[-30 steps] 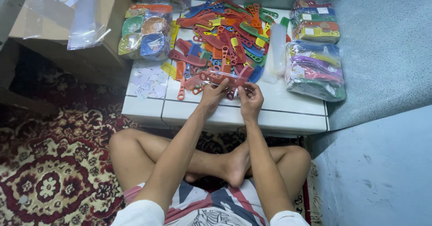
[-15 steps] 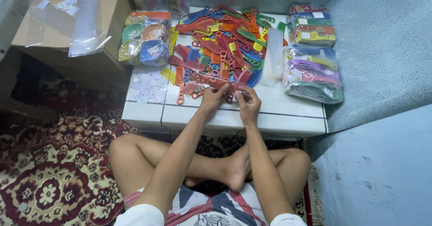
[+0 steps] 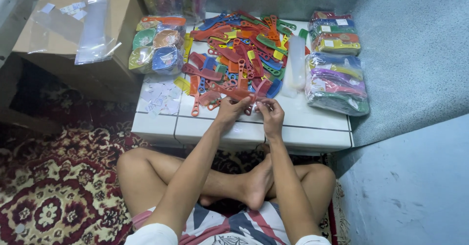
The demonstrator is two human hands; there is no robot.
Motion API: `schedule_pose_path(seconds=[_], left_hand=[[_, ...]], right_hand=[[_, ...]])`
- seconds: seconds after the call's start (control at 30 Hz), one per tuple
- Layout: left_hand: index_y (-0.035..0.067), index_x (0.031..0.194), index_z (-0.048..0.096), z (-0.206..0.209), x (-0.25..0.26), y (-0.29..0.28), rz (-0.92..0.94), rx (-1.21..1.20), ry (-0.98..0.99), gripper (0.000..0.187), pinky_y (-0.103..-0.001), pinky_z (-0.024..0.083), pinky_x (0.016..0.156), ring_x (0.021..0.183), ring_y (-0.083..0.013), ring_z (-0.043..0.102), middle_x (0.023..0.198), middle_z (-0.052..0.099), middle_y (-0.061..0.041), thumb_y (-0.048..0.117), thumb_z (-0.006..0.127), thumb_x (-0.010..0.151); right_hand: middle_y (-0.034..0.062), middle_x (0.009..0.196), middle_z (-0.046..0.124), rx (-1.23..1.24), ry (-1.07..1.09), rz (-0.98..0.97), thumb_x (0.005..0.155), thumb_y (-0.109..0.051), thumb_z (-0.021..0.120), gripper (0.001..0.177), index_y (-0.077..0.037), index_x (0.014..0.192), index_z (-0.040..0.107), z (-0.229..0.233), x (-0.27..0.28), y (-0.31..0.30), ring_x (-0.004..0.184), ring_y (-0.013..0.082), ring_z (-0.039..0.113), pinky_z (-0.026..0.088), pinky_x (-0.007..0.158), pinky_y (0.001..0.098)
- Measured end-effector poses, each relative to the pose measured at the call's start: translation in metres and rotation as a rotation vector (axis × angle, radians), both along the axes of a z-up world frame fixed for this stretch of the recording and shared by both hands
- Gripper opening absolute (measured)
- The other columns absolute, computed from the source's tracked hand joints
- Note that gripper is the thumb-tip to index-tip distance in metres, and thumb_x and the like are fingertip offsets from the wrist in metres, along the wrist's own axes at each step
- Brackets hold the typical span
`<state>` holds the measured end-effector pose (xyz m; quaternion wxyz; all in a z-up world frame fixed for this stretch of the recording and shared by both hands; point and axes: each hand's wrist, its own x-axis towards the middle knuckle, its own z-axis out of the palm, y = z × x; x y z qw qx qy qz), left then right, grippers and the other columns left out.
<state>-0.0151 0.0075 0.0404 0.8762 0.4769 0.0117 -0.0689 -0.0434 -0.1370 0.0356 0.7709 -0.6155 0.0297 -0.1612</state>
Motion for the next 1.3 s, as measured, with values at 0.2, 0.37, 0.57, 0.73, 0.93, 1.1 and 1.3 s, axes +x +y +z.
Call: schedule_pose_path(seconds=[0.2,0.37,0.57,0.73,0.93,1.1,1.3], left_hand=[[-0.011,0.103,0.07,-0.009,0.005,-0.002,0.025,-0.029,0.03,0.034,-0.035,0.062,0.062,0.067,-0.0229,0.07,0.083,0.07,-0.019,0.011,0.088,0.084],[-0.01,0.099,0.071,0.021,-0.009,0.002,-0.009,-0.02,0.012,0.03,-0.039,0.063,0.057,0.064,-0.0294,0.071,0.082,0.071,-0.024,0.006,0.088,0.08],[-0.006,0.126,0.064,0.029,-0.011,0.006,-0.03,-0.171,0.018,0.05,-0.045,0.065,0.081,0.084,-0.0313,0.077,0.102,0.074,-0.023,0.007,0.087,0.084],[-0.003,0.123,0.059,0.037,-0.013,0.007,-0.038,-0.178,0.076,0.043,-0.044,0.068,0.069,0.057,-0.0323,0.072,0.072,0.069,-0.021,0.011,0.081,0.089],[0.0,0.119,0.066,0.079,-0.029,0.015,-0.032,-0.182,0.163,0.042,-0.039,0.066,0.076,0.072,-0.0236,0.075,0.092,0.076,-0.013,0.004,0.086,0.082],[0.001,0.121,0.066,0.067,-0.023,0.011,-0.026,-0.063,0.136,0.049,-0.038,0.064,0.08,0.083,-0.0219,0.074,0.101,0.075,-0.014,0.015,0.091,0.08],[-0.002,0.114,0.069,0.021,-0.013,0.0,0.015,0.281,-0.044,0.058,-0.034,0.063,0.074,0.088,-0.0217,0.073,0.099,0.075,-0.017,0.036,0.095,0.078]], right_hand=[[0.0157,0.107,0.073,0.196,0.064,0.037,0.094,-0.004,0.068,0.043,-0.012,0.127,0.04,0.01,-0.004,-0.002,0.064,0.0145,0.072,0.061,0.058,0.0186],[0.0142,0.097,0.075,0.097,0.106,0.083,0.096,-0.005,0.068,0.014,-0.005,0.109,0.07,-0.011,0.003,-0.012,0.056,0.0125,0.068,0.058,0.048,0.0197],[0.0214,0.108,0.074,0.324,0.045,0.096,0.098,-0.003,0.062,0.01,0.004,0.102,0.068,-0.007,-0.001,-0.014,0.095,0.0266,0.075,0.064,0.088,0.0331],[0.0183,0.104,0.072,0.167,0.055,0.005,0.097,-0.009,0.072,0.012,0.002,0.102,0.072,-0.029,0.008,-0.013,0.09,0.0229,0.073,0.063,0.087,0.0341],[0.0145,0.121,0.067,-0.047,0.024,-0.013,0.079,0.002,0.085,0.062,-0.002,0.136,0.058,0.006,-0.004,0.001,0.092,0.0172,0.07,0.065,0.082,0.0295],[0.0171,0.113,0.072,-0.031,0.063,0.039,0.082,0.0,0.083,0.063,-0.003,0.139,0.055,0.007,-0.006,0.0,0.087,0.0164,0.072,0.067,0.08,0.0293],[0.014,0.103,0.072,0.157,0.078,-0.045,0.086,0.0,0.08,0.047,-0.004,0.129,0.061,-0.021,0.005,-0.007,0.086,0.0193,0.075,0.068,0.079,0.0303]])
